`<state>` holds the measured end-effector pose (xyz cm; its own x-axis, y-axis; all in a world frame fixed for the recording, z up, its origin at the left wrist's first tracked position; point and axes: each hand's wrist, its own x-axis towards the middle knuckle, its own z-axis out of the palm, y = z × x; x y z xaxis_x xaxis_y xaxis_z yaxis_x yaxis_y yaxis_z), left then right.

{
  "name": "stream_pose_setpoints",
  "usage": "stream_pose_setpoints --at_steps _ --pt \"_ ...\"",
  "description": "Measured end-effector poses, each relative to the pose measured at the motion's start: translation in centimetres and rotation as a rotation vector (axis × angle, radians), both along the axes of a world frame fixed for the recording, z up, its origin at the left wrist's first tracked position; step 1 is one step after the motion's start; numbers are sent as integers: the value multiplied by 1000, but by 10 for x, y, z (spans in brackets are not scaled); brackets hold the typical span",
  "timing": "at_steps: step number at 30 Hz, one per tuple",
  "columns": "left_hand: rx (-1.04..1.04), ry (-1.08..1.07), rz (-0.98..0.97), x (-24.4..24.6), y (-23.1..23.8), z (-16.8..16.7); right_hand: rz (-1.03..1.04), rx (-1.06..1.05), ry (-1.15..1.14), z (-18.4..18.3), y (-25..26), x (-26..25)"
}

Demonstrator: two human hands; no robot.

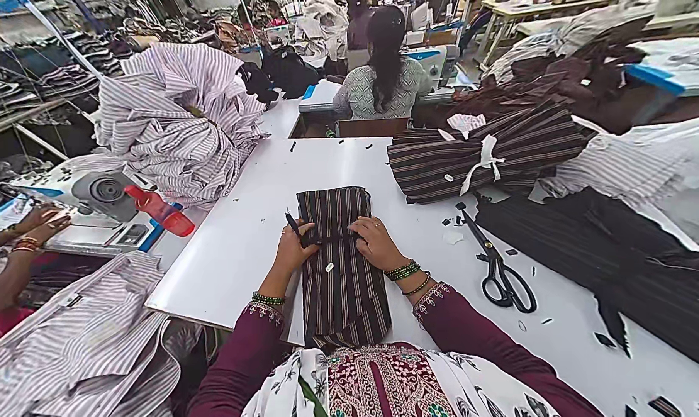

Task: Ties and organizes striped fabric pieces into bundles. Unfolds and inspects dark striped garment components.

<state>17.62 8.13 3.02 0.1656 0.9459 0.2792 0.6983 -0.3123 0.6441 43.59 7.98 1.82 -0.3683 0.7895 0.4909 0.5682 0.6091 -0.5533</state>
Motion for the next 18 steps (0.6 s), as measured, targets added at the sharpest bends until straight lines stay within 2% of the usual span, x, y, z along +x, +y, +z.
stream_pose_setpoints --at_steps 4,6,9,13,15,18 --pt "-94 -10 -116 -7 -1 6 90 -42 -34 9 5 -5" --pt "-34 -5 -163 -9 0 3 116 -3 -39 6 10 -10" --pt "146 36 -192 -8 4 -4 104 168 20 1 16 -19" --pt "163 78 -254 -1 12 8 50 257 56 3 15 -24" --pt "3 -48 -243 2 16 17 71 334 67 4 12 -26" --pt "-383 -421 -264 6 25 32 143 407 39 3 5 -31"
